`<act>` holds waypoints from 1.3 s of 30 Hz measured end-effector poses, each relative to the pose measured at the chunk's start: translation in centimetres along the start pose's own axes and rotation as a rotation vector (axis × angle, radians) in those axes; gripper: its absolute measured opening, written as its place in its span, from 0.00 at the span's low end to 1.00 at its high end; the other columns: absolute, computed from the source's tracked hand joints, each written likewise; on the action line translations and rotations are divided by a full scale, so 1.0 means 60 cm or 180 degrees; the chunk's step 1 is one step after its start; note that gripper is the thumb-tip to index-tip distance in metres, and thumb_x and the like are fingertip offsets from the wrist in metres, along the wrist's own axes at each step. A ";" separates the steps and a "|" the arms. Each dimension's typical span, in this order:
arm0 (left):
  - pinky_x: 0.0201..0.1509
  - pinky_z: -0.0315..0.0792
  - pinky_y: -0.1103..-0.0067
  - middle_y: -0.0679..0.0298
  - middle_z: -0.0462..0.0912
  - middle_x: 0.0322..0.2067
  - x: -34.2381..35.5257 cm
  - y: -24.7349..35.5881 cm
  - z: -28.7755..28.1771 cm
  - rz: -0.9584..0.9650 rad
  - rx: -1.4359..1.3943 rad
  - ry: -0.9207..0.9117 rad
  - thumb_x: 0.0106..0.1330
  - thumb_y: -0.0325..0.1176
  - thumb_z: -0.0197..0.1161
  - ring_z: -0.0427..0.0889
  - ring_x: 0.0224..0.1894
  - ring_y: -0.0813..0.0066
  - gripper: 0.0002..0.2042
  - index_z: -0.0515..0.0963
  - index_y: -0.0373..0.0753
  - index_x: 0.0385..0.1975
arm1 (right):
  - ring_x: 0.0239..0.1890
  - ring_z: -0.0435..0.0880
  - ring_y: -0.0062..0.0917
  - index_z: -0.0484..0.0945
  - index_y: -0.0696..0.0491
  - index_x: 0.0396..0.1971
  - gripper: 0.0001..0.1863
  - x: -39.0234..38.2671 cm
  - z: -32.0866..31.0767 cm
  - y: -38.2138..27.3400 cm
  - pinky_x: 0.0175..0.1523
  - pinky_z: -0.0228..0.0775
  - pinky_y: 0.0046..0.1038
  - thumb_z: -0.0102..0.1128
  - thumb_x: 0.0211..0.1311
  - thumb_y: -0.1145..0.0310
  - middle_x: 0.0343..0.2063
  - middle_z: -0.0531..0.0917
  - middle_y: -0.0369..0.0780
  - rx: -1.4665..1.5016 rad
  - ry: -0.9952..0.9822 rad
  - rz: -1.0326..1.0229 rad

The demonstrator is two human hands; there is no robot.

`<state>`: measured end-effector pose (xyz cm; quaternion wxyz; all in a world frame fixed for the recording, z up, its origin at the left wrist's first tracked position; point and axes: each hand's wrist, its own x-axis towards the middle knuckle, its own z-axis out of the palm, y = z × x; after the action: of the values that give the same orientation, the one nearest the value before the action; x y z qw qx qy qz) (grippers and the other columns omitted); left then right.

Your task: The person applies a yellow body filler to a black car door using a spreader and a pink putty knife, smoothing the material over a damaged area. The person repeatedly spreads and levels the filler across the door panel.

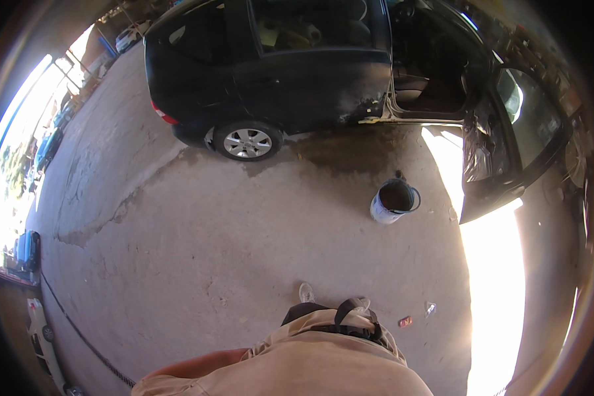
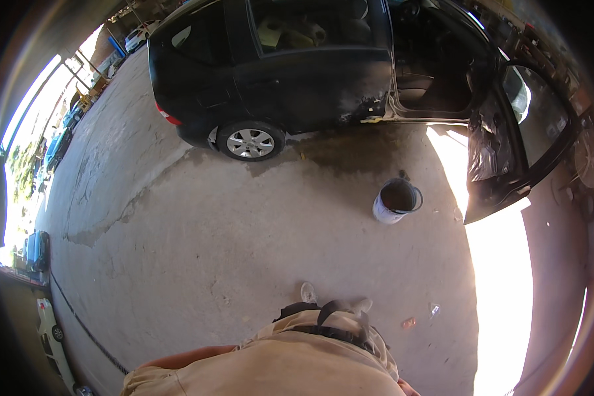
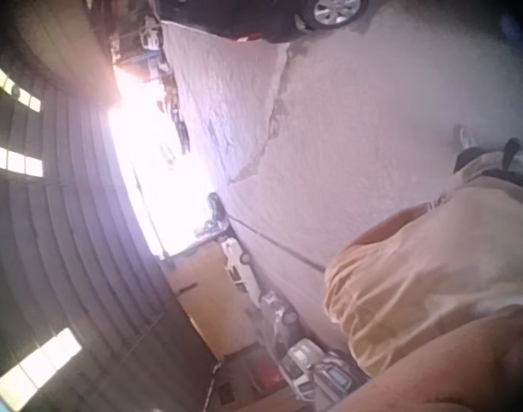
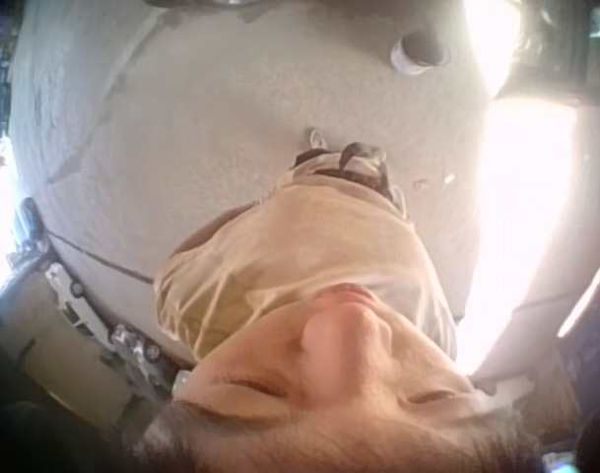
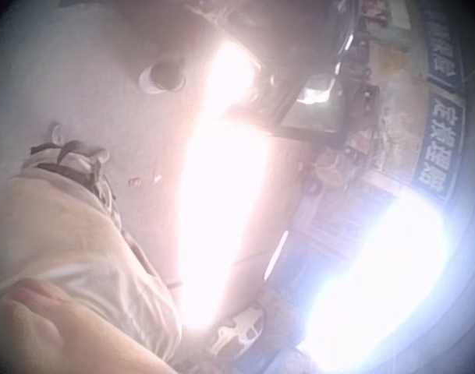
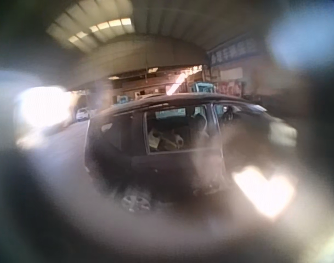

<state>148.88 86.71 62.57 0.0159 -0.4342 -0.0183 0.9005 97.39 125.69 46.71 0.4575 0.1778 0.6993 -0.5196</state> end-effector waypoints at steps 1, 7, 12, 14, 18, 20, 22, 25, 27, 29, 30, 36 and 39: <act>0.69 0.78 0.53 0.48 0.88 0.61 -0.005 0.009 0.002 -0.0005 -0.0203 -0.0073 0.73 0.52 0.65 0.87 0.62 0.47 0.28 0.83 0.37 0.64 | 0.45 0.86 0.28 0.86 0.55 0.40 0.10 -0.002 -0.006 0.006 0.49 0.76 0.32 0.63 0.73 0.64 0.40 0.89 0.36 0.0101 0.0005 0.0017; 0.67 0.81 0.56 0.51 0.89 0.60 0.018 0.064 0.006 0.0386 -0.0269 -0.0144 0.77 0.50 0.64 0.89 0.59 0.52 0.27 0.82 0.33 0.63 | 0.43 0.86 0.28 0.86 0.55 0.38 0.10 -0.010 -0.045 0.039 0.47 0.76 0.32 0.62 0.73 0.64 0.39 0.89 0.35 0.0699 -0.0095 0.0065; 0.56 0.85 0.65 0.57 0.93 0.50 0.159 0.107 0.111 0.0928 0.1305 0.1455 0.80 0.49 0.64 0.92 0.48 0.64 0.23 0.85 0.34 0.59 | 0.42 0.86 0.28 0.87 0.55 0.36 0.11 0.003 -0.068 0.053 0.46 0.76 0.32 0.61 0.73 0.65 0.37 0.89 0.35 0.1228 -0.0378 0.0008; 0.54 0.84 0.65 0.57 0.93 0.47 0.250 0.090 0.059 0.0990 0.1564 0.1640 0.79 0.52 0.66 0.91 0.45 0.66 0.24 0.88 0.35 0.55 | 0.42 0.86 0.28 0.87 0.55 0.35 0.11 0.016 -0.073 0.069 0.46 0.76 0.32 0.61 0.73 0.65 0.37 0.89 0.35 0.1457 -0.0561 -0.0006; 0.52 0.83 0.67 0.58 0.94 0.43 0.278 0.042 -0.009 0.1092 0.2936 0.2293 0.77 0.56 0.67 0.90 0.44 0.69 0.25 0.92 0.36 0.50 | 0.36 0.84 0.27 0.83 0.54 0.32 0.08 0.004 -0.051 0.058 0.40 0.75 0.33 0.62 0.70 0.68 0.33 0.87 0.35 0.1000 -0.0148 -0.0038; 0.51 0.82 0.66 0.60 0.94 0.43 0.255 0.052 0.008 0.0773 0.3176 0.2357 0.76 0.59 0.67 0.90 0.44 0.69 0.26 0.92 0.38 0.50 | 0.34 0.83 0.26 0.82 0.54 0.30 0.07 0.009 -0.048 0.061 0.38 0.75 0.33 0.63 0.68 0.69 0.31 0.85 0.35 0.0758 0.0042 -0.0062; 0.52 0.82 0.62 0.59 0.95 0.41 0.257 0.052 -0.045 0.0603 0.3378 0.2440 0.75 0.60 0.66 0.91 0.43 0.64 0.26 0.93 0.41 0.47 | 0.31 0.82 0.26 0.80 0.53 0.29 0.06 0.010 -0.040 0.059 0.35 0.75 0.34 0.64 0.67 0.70 0.29 0.84 0.35 0.0476 0.0176 -0.0029; 0.46 0.80 0.61 0.57 0.92 0.35 0.309 0.083 -0.133 0.1207 0.4461 0.2349 0.74 0.61 0.66 0.88 0.38 0.61 0.26 0.91 0.41 0.41 | 0.27 0.80 0.25 0.77 0.53 0.26 0.07 0.010 -0.032 0.044 0.32 0.74 0.34 0.65 0.65 0.72 0.25 0.82 0.35 0.0041 0.0420 -0.0022; 0.47 0.81 0.59 0.56 0.91 0.35 0.336 0.131 -0.155 0.1035 0.5274 0.2306 0.69 0.56 0.71 0.90 0.41 0.56 0.21 0.90 0.42 0.37 | 0.24 0.79 0.24 0.75 0.52 0.25 0.09 0.010 -0.033 0.037 0.29 0.73 0.34 0.66 0.63 0.74 0.23 0.80 0.35 -0.0181 0.0621 -0.0064; 0.48 0.82 0.59 0.58 0.92 0.37 0.365 0.177 -0.166 0.0802 0.5577 0.2306 0.63 0.50 0.74 0.90 0.41 0.54 0.16 0.87 0.44 0.36 | 0.21 0.78 0.23 0.74 0.52 0.23 0.10 0.009 -0.045 0.023 0.26 0.73 0.35 0.66 0.62 0.75 0.21 0.79 0.34 -0.0329 0.0888 -0.0203; 0.48 0.82 0.59 0.58 0.92 0.36 0.377 0.191 -0.163 0.0876 0.5431 0.2304 0.63 0.49 0.74 0.90 0.41 0.54 0.15 0.87 0.44 0.37 | 0.20 0.77 0.23 0.73 0.51 0.23 0.11 0.006 -0.051 0.019 0.25 0.73 0.35 0.67 0.61 0.75 0.20 0.78 0.34 -0.0381 0.1052 -0.0280; 0.57 0.82 0.59 0.58 0.92 0.48 0.415 0.228 -0.012 0.1666 0.5163 0.2286 0.62 0.46 0.73 0.89 0.53 0.55 0.17 0.85 0.49 0.48 | 0.18 0.79 0.24 0.74 0.54 0.24 0.10 -0.023 -0.089 0.030 0.24 0.76 0.34 0.68 0.55 0.82 0.20 0.80 0.37 -0.0966 0.1258 -0.0819; 0.62 0.81 0.61 0.57 0.90 0.54 0.446 0.209 -0.033 0.1814 0.5505 0.2016 0.63 0.46 0.72 0.88 0.58 0.54 0.23 0.83 0.47 0.57 | 0.36 0.87 0.28 0.85 0.62 0.47 0.15 -0.078 -0.029 0.048 0.42 0.82 0.33 0.71 0.58 0.80 0.35 0.88 0.43 -0.1127 0.1042 -0.0649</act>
<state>133.64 75.42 39.85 0.1153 -0.4834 0.7628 0.4137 101.15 129.45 49.02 0.3076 0.1053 0.8584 -0.3969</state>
